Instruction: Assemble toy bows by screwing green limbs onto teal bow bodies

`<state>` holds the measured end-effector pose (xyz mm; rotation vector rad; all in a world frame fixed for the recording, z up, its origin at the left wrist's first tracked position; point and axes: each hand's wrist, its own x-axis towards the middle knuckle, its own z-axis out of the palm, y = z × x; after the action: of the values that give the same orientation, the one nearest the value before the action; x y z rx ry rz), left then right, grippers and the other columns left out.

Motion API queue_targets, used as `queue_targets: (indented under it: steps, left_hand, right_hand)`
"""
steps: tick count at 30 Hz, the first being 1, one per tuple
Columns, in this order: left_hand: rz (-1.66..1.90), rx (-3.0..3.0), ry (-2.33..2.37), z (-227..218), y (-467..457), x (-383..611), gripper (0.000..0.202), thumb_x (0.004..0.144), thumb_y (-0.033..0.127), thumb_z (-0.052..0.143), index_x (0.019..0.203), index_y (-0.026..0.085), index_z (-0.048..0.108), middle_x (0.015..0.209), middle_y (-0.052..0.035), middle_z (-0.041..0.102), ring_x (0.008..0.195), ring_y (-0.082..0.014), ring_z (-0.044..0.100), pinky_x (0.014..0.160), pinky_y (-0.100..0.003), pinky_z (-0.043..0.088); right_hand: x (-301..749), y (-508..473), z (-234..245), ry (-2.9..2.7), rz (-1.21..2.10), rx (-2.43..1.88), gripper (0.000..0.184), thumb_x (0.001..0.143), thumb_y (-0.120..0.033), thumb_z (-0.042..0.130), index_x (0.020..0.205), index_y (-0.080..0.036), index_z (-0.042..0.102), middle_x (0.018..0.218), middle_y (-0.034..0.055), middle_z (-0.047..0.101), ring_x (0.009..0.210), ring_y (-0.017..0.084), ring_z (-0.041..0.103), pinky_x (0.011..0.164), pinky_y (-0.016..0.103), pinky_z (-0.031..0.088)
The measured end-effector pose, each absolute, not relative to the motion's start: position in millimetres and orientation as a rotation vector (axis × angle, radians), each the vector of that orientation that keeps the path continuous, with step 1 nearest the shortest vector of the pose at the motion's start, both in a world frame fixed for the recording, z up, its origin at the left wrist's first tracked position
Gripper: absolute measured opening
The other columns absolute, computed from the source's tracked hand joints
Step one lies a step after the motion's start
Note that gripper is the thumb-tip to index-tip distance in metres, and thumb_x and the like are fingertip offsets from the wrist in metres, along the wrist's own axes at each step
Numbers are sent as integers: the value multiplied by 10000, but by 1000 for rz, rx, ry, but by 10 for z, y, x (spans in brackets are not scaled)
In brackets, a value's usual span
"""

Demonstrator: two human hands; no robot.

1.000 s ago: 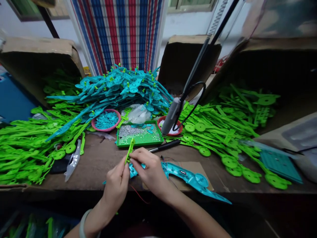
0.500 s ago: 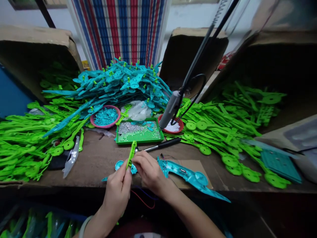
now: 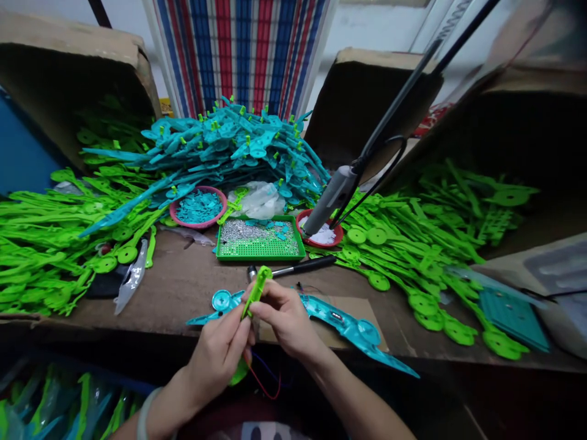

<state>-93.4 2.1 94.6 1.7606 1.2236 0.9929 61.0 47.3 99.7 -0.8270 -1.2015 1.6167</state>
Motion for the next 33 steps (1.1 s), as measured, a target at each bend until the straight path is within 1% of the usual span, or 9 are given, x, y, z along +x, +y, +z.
queue_targets:
  steps: [3, 5, 9, 13, 17, 20, 23, 27, 33]
  left_hand:
    - [896, 1882, 1273, 1038, 70, -1138, 257, 911, 326, 535, 1095, 207, 669, 943, -89, 725, 872, -243, 680, 822, -351, 530]
    - [798, 1850, 1279, 1108, 126, -1296, 279, 866, 359, 614, 1099, 209, 652, 1055, -92, 713, 967, -263, 661, 841, -366, 528]
    - [785, 1463, 1315, 1155, 334, -1624, 275, 825, 411, 676, 965, 177, 636, 719, -8, 685, 614, -169, 644, 600, -272, 526]
    - [1112, 996, 1436, 1052, 536, -1907, 429, 679, 469, 806, 884, 147, 610, 704, 5, 683, 622, -138, 656, 603, -233, 556]
    - [1131, 849, 1448, 852, 594, -1990, 476, 637, 474, 840, 871, 125, 616, 712, 2, 683, 650, -135, 673, 611, -221, 572]
    - [1109, 749, 1453, 696, 639, -1956, 499, 612, 481, 852, 875, 128, 618, 754, 0, 694, 675, -134, 687, 625, -218, 581]
    - [1018, 686, 1443, 573, 702, -1921, 487, 602, 480, 858, 840, 129, 620, 714, -4, 694, 657, -127, 685, 608, -197, 572]
    - [856, 646, 1405, 504, 727, -1898, 447, 632, 477, 848, 800, 123, 634, 650, -22, 691, 627, -127, 680, 595, -191, 566]
    - [713, 757, 1435, 543, 728, -1974, 395, 724, 478, 790, 877, 146, 642, 681, -18, 714, 625, -111, 675, 589, -167, 551]
  right_hand:
    - [598, 578, 1187, -1388, 1542, -863, 211, 776, -366, 723, 757, -167, 656, 780, 10, 596, 742, 136, 553, 705, 267, 468]
    - [470, 721, 1299, -1480, 1583, -855, 236, 785, -358, 708, 709, -161, 603, 690, -23, 549, 666, 112, 516, 651, 247, 441]
    - [82, 1068, 1384, -1679, 1544, -865, 159, 818, -274, 676, 785, -143, 591, 742, -19, 585, 684, 101, 528, 681, 241, 444]
    - [-9, 1126, 1291, -1966, 1322, -1020, 359, 882, -362, 628, 1137, -115, 573, 1016, 89, 654, 872, 162, 595, 812, 319, 471]
    - [234, 898, 1045, -2126, 1271, -1176, 509, 869, -367, 656, 1296, -140, 498, 983, 82, 667, 820, 171, 609, 751, 317, 476]
    - [403, 786, 847, -2044, 1324, -1212, 384, 906, -331, 605, 1253, -175, 552, 863, 27, 665, 741, 147, 605, 677, 272, 459]
    - [520, 768, 681, -1912, 1357, -1187, 215, 943, -318, 545, 1063, -185, 665, 837, 28, 690, 759, 153, 627, 683, 269, 463]
    - [687, 776, 562, -1844, 1380, -1172, 202, 955, -303, 536, 909, -182, 690, 851, 37, 700, 799, 154, 643, 729, 267, 473]
    - [805, 742, 572, -1996, 1350, -1141, 200, 975, -276, 507, 907, -182, 669, 770, 17, 632, 720, 126, 597, 666, 245, 443]
